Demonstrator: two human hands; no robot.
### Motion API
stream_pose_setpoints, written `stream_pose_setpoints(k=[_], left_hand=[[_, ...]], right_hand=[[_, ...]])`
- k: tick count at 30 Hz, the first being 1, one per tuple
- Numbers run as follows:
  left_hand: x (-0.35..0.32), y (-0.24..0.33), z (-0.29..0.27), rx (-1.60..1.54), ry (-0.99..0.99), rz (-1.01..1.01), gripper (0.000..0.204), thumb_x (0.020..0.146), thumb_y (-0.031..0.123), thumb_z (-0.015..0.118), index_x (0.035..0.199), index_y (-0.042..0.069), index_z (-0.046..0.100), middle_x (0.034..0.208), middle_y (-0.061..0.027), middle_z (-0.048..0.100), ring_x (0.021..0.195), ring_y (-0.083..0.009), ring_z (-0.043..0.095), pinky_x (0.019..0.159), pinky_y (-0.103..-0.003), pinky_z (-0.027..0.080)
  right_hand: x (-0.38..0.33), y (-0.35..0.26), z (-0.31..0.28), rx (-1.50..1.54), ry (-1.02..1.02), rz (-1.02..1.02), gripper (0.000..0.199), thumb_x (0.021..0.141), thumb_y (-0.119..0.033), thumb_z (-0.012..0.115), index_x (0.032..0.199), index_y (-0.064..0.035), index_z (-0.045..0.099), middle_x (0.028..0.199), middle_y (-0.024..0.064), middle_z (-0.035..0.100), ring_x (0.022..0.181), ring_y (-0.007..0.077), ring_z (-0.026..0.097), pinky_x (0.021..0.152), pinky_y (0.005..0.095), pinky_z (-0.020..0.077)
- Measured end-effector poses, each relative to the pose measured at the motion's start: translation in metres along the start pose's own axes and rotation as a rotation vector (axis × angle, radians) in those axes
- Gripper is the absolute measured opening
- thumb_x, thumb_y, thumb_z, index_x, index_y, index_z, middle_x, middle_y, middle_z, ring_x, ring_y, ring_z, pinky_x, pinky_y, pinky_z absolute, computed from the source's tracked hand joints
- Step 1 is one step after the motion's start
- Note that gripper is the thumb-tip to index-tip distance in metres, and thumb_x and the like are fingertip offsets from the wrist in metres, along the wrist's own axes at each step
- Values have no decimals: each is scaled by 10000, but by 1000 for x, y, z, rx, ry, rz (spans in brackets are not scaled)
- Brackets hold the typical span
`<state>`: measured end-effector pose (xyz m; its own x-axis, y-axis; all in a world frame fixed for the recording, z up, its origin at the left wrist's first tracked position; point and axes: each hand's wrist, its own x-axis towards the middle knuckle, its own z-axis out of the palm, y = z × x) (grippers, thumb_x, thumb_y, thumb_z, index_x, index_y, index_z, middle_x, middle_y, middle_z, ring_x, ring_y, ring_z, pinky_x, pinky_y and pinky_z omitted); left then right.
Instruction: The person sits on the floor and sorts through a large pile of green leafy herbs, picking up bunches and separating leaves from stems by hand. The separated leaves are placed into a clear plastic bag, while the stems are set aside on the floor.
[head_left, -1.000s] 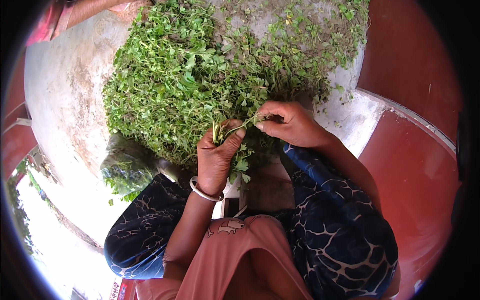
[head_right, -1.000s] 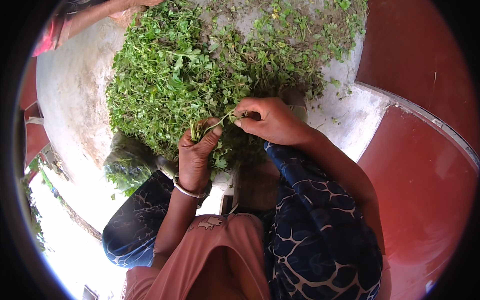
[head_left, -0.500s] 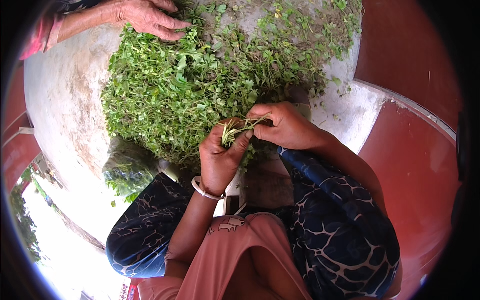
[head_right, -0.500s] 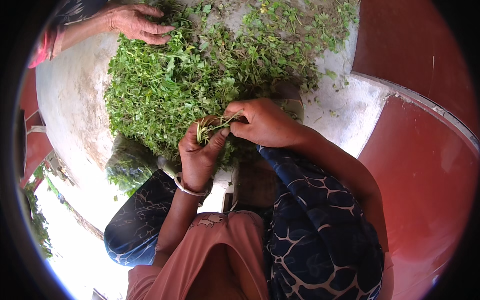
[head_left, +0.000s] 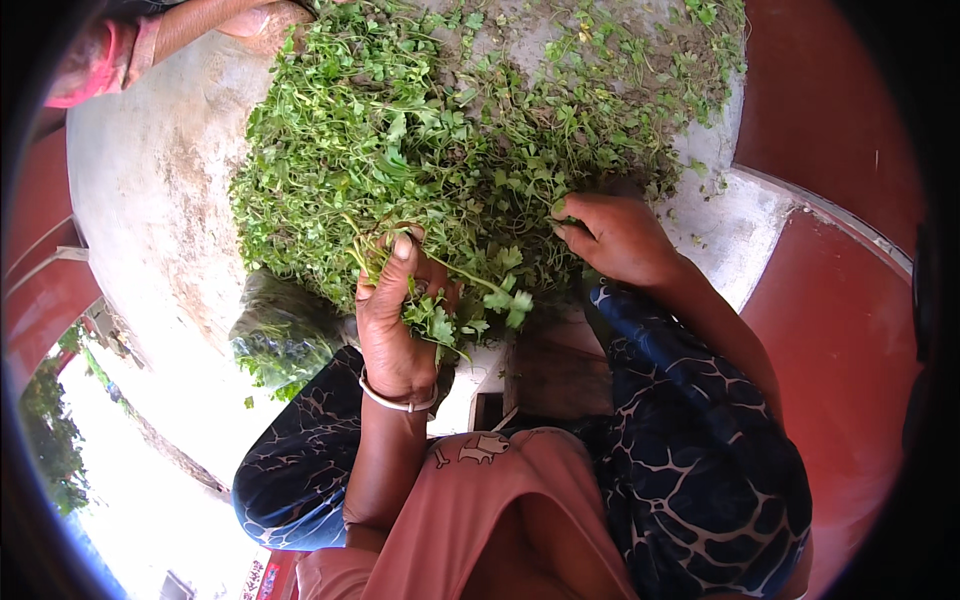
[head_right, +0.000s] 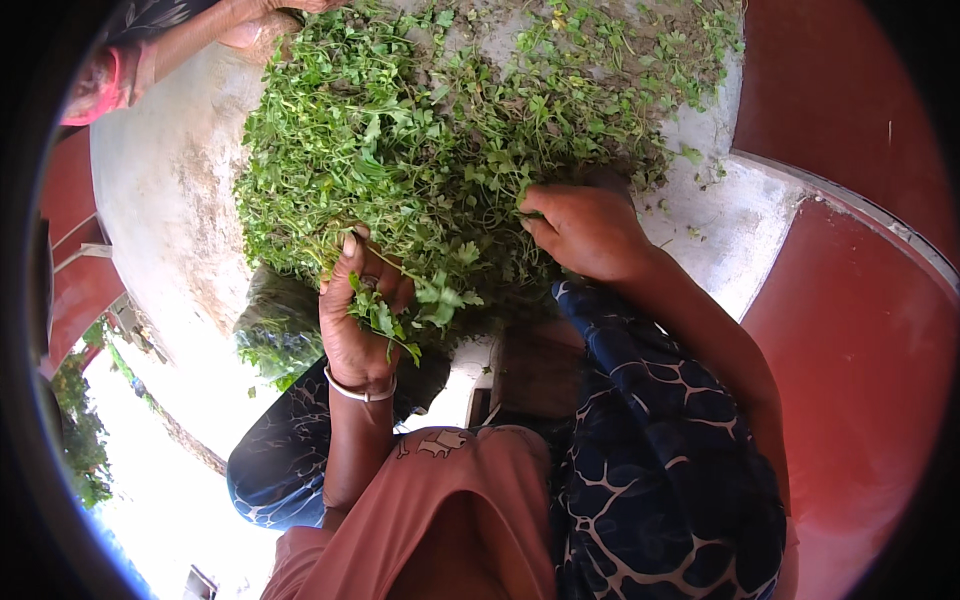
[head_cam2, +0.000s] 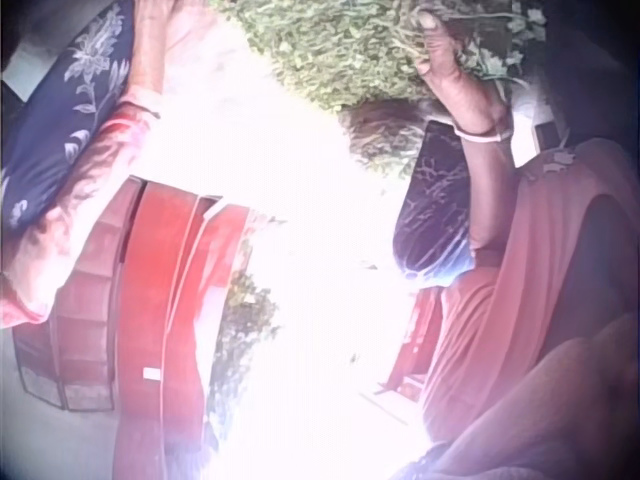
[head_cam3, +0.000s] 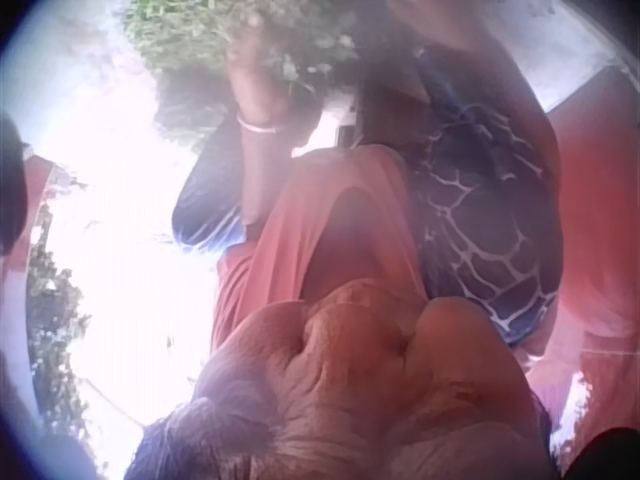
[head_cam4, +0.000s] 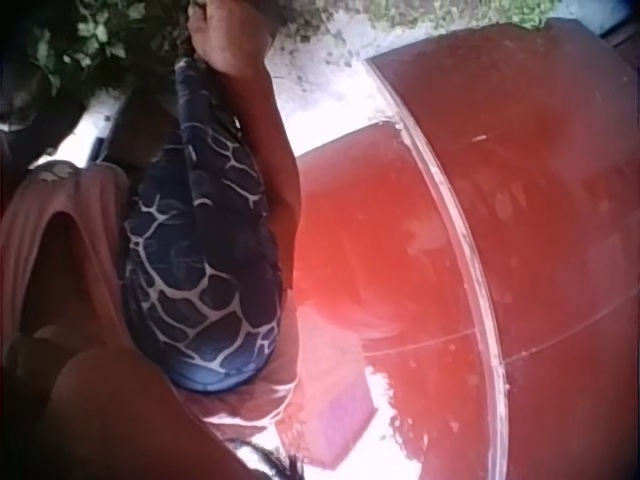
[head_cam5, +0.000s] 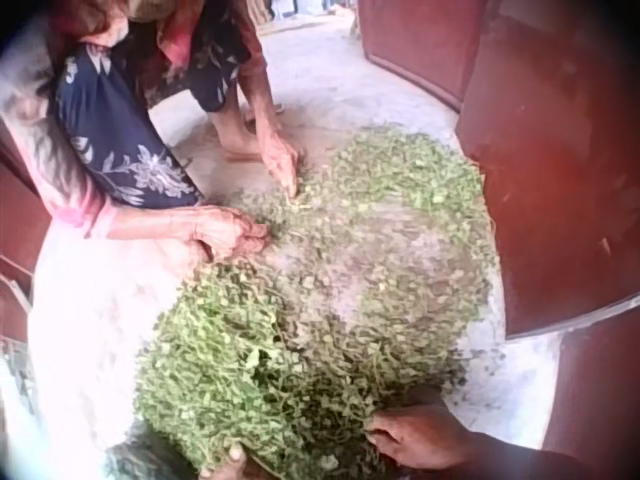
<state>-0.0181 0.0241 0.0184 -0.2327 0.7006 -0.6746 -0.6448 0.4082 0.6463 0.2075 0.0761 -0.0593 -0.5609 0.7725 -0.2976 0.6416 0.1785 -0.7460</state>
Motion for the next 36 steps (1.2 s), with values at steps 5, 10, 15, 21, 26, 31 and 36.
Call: stream_pose_setpoints(k=[5, 10, 15, 21, 26, 31, 36], left_hand=[[2, -5, -5, 20, 45, -34, 285, 858, 269, 651, 1028, 56, 569, 624, 78, 411, 506, -68, 337, 458, -228, 270], [1, -16, -7, 82, 31, -119, 276, 842, 248, 672, 1006, 46, 579, 600, 55, 440, 516, -73, 386, 462, -235, 300], [-5, -30, -7, 340, -100, -114, 156, 859, 106, 656, 1005, 52, 670, 868, 20, 645, 764, -46, 531, 699, -202, 407], [-3, -39, -10, 570, -255, -127, 165, 877, 68, 604, 1030, 36, 658, 858, 41, 636, 746, -28, 512, 668, -194, 408], [-4, -48, -10, 657, -243, -49, 81, 870, 43, 577, 919, 26, 639, 765, 67, 577, 681, -16, 449, 589, -186, 362], [0, -45, -9, 417, -83, -32, 50, 867, 46, 574, 892, 47, 617, 771, 70, 552, 683, -13, 412, 600, -175, 339], [-3, -28, 0, 373, -57, -40, 135, 888, 138, 585, 989, 50, 593, 866, 49, 569, 761, -43, 457, 696, -205, 370]], right_hand=[[7, -14, -25, 315, -80, 236, 234, 880, -118, 605, 1097, -32, 589, 755, 37, 601, 668, 82, 508, 614, 261, 441], [18, -26, -29, 301, 90, -20, 245, 862, -217, 610, 1051, -63, 611, 873, 115, 643, 740, 245, 628, 644, 331, 480], [24, -53, -21, 399, 12, -166, 266, 814, -201, 642, 1035, -60, 596, 864, 113, 619, 768, 262, 622, 667, 345, 488], [8, -38, -7, 463, -118, -179, 168, 769, -97, 628, 923, -36, 601, 841, 121, 604, 767, 287, 607, 676, 364, 471], [2, -34, -6, 488, -199, -144, 157, 781, -15, 638, 932, -17, 593, 824, 96, 590, 767, 210, 601, 691, 312, 468], [3, -37, -17, 402, -75, -143, 147, 809, -147, 651, 898, -39, 604, 827, 96, 602, 759, 253, 610, 681, 338, 474], [26, -14, -40, -211, 293, -37, 481, 801, -296, 678, 1200, -79, 517, 1118, 121, 551, 1021, 285, 564, 839, 364, 473]])
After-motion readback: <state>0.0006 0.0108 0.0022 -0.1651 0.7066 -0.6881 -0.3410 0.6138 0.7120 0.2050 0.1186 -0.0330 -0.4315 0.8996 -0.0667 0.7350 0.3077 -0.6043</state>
